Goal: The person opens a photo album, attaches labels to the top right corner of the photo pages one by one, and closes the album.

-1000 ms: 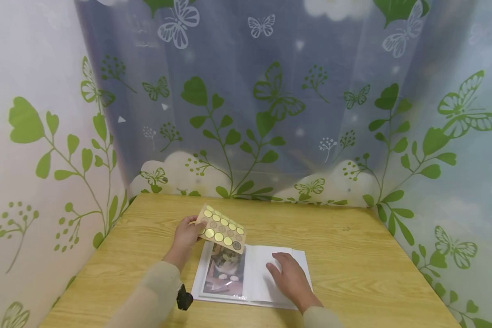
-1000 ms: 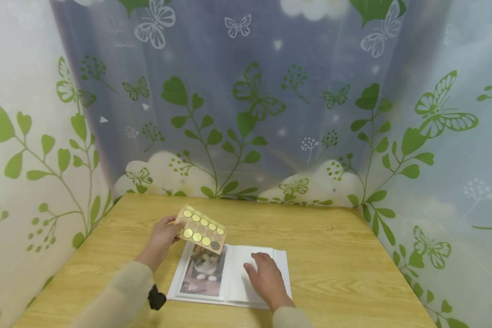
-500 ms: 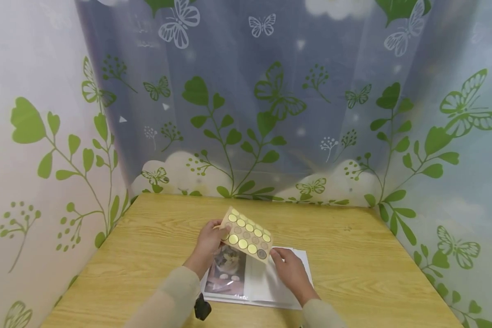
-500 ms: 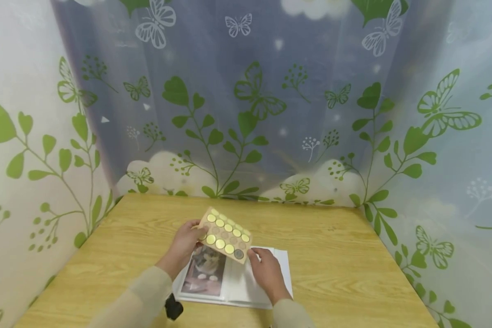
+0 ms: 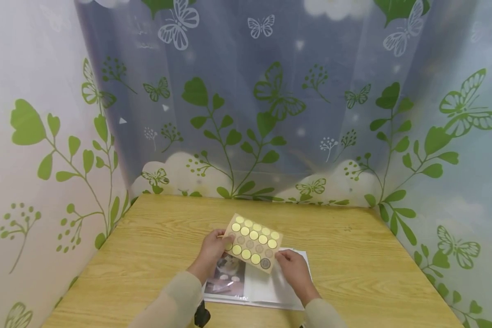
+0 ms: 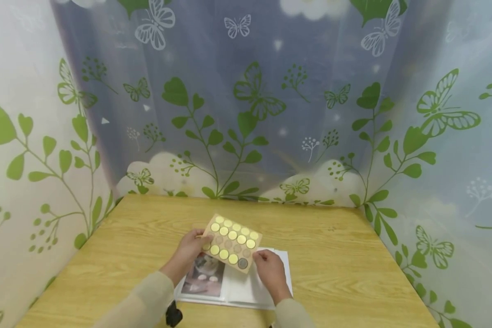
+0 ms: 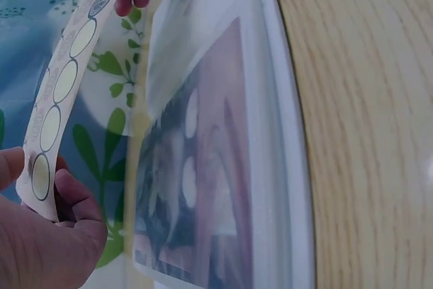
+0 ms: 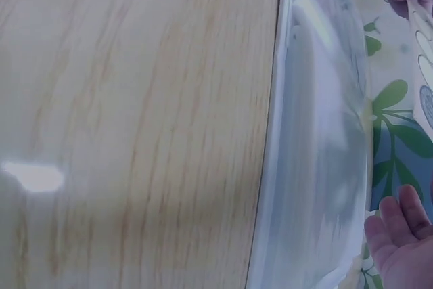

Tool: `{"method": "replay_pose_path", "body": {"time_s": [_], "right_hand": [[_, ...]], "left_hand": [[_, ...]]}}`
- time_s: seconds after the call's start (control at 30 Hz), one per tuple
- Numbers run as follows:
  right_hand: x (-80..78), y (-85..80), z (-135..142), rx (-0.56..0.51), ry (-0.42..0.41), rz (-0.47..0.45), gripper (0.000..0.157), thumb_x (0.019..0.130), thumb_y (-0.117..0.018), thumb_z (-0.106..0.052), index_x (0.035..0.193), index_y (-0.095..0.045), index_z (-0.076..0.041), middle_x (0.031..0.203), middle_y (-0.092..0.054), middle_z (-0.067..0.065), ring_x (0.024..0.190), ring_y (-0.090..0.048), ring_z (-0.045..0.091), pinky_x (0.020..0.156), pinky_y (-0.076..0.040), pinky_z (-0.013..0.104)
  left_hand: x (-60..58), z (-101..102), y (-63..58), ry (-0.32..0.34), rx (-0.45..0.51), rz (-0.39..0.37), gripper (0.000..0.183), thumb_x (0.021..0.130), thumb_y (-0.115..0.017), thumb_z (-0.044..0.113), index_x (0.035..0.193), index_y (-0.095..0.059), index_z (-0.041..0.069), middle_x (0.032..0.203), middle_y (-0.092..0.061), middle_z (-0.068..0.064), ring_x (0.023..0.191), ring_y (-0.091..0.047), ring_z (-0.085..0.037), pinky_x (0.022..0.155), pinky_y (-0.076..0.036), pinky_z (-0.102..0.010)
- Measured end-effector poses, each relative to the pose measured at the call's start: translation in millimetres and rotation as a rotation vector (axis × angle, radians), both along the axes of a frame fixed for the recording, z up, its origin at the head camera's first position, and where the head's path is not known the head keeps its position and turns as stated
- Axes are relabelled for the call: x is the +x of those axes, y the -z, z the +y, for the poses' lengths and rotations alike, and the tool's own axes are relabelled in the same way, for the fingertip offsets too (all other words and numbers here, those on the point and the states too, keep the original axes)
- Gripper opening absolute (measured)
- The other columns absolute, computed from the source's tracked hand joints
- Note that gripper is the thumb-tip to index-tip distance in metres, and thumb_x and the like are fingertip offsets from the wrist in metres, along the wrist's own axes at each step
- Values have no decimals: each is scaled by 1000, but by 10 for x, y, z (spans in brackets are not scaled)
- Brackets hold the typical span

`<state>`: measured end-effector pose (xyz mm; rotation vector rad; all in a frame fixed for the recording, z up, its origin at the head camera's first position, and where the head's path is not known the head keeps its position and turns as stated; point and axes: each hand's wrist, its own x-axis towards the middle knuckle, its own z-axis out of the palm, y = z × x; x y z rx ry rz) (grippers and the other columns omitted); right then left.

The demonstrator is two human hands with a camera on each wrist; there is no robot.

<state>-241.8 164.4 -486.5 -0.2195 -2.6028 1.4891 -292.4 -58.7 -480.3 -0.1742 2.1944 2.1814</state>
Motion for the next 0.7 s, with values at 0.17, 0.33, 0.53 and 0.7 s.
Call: {"method": "replay_pose_path", "body": {"time_s": [0.17, 0.33, 0.53, 0.7], "right_hand": [[17, -32, 12, -104, 60, -2, 30, 100, -55, -21, 108, -68, 4, 113, -67, 18, 104, -60, 31, 90, -50, 49], [19, -70, 4, -187, 101, -17, 37, 103, -50, -23, 119, -63, 8, 119, -63, 24, 110, -58, 36, 95, -48, 53], [22, -88, -10, -233, 129, -30, 39, 105, -47, -27, 119, -61, 6, 123, -61, 23, 113, -56, 36, 94, -48, 51], [18, -77, -30, -241, 146, -26, 40, 105, -48, -28, 122, -61, 6, 125, -60, 24, 115, -56, 38, 95, -48, 52]], "left_hand": [[26, 3, 46, 31, 70, -27, 33, 93, -67, 14, 119, -58, -5, 83, -67, -8, 70, -61, -17, 63, -50, -28], [77, 51, 50, 105, 215, -38, 24, 95, -66, 14, 111, -58, -2, 89, -70, -10, 77, -65, -17, 70, -51, -28], [122, 155, 32, 107, 346, -16, 40, 93, -67, 10, 128, -50, -2, 89, -70, -6, 80, -66, -17, 76, -52, -30], [131, 190, 40, 81, 381, -11, 61, 92, -67, 8, 144, -38, -3, 92, -70, -10, 83, -66, -18, 78, -51, -31]]}}
